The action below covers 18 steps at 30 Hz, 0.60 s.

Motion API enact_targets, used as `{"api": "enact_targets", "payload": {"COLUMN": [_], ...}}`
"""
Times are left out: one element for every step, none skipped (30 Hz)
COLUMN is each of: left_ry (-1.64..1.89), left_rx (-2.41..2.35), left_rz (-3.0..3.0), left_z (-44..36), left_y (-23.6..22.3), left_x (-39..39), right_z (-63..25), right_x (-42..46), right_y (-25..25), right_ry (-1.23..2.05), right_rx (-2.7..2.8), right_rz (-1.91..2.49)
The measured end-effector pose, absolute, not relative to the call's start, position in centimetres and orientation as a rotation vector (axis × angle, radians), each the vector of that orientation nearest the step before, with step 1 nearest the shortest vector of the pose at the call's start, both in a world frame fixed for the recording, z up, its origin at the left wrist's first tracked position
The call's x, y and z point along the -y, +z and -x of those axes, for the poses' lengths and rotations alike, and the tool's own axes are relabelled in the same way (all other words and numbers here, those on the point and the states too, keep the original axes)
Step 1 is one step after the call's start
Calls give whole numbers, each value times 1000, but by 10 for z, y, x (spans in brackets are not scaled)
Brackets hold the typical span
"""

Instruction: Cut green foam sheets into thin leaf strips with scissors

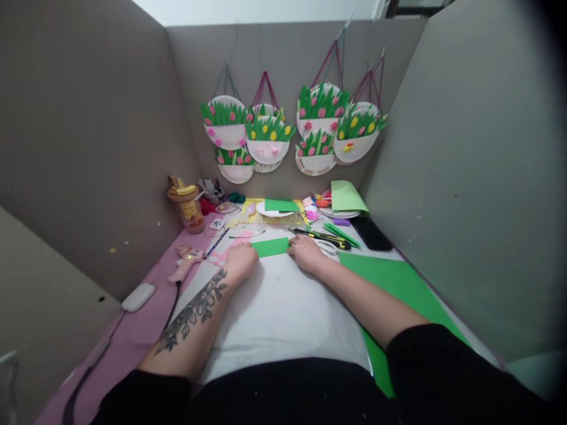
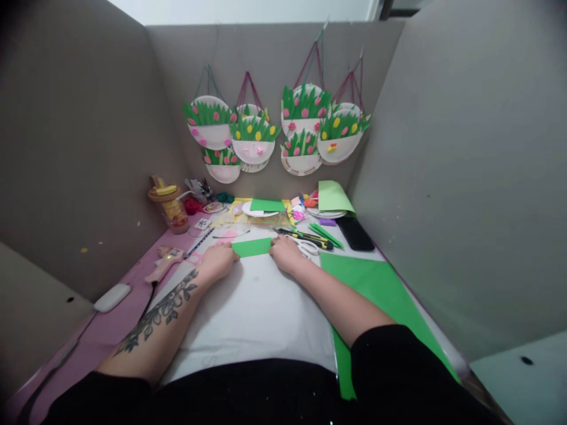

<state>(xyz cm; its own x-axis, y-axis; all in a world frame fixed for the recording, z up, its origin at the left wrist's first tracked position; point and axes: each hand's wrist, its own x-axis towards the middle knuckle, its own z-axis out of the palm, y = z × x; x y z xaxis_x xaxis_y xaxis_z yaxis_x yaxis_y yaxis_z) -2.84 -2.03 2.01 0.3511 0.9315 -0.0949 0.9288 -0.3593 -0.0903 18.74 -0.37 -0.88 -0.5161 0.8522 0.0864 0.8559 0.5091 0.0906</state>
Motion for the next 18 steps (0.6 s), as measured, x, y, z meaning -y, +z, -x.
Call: {"api": "enact_targets", "payload": {"left_ry": [235, 258, 276, 289, 303, 316, 321, 317, 305, 290, 276, 264, 251, 243, 238, 235, 232, 222], "left_rx": [1781, 1781, 1781, 1789, 1799, 1808, 1810, 1801, 1785, 1767, 1756, 1751, 1749, 1747, 1743, 1736, 1721, 1699], "left_rz": [2548, 2542, 2535, 2521, 2504, 2486, 2473, 2469, 2473, 2482, 2489, 2490, 2485, 2479, 2470, 2465, 2468, 2484], "left_z": [28, 28, 28, 27, 26, 26, 26, 26, 27, 29, 30, 32, 32, 32, 31, 29, 27, 24], "left_y": [23, 25, 26, 27, 27, 26, 25, 24, 23, 23, 22, 22, 22, 21, 21, 21, 19, 18], "left_x": [23, 24, 26, 27, 28, 28, 28, 28, 27, 26, 25, 25, 24, 24, 25, 26, 27, 29], "right_z": [-188, -189, -189, -189, -189, -189, -189, -189, -189, -188, -188, -186, -184, -181, -178, -174, -170, -166], "right_x": [5, 5, 6, 5, 5, 4, 4, 3, 2, 2, 2, 2, 3, 4, 6, 8, 10, 11], "right_y": [-6, -4, -1, 0, 1, 2, 2, 1, 0, -2, -4, -6, -7, -9, -11, -12, -13, -15], "right_ry": [-204, -211, -213, -209, -206, -204, -203, -206, -217, -231, -250, -275, -302, -326, -342, -348, -345, -331], "right_rx": [2696, 2686, 2678, 2672, 2667, 2665, 2666, 2667, 2670, 2675, 2682, 2690, 2700, 2708, 2717, 2726, 2733, 2738], "right_rz": [1590, 1644, 1681, 1707, 1721, 1726, 1723, 1714, 1700, 1681, 1657, 1632, 1610, 1592, 1577, 1559, 1540, 1518]}}
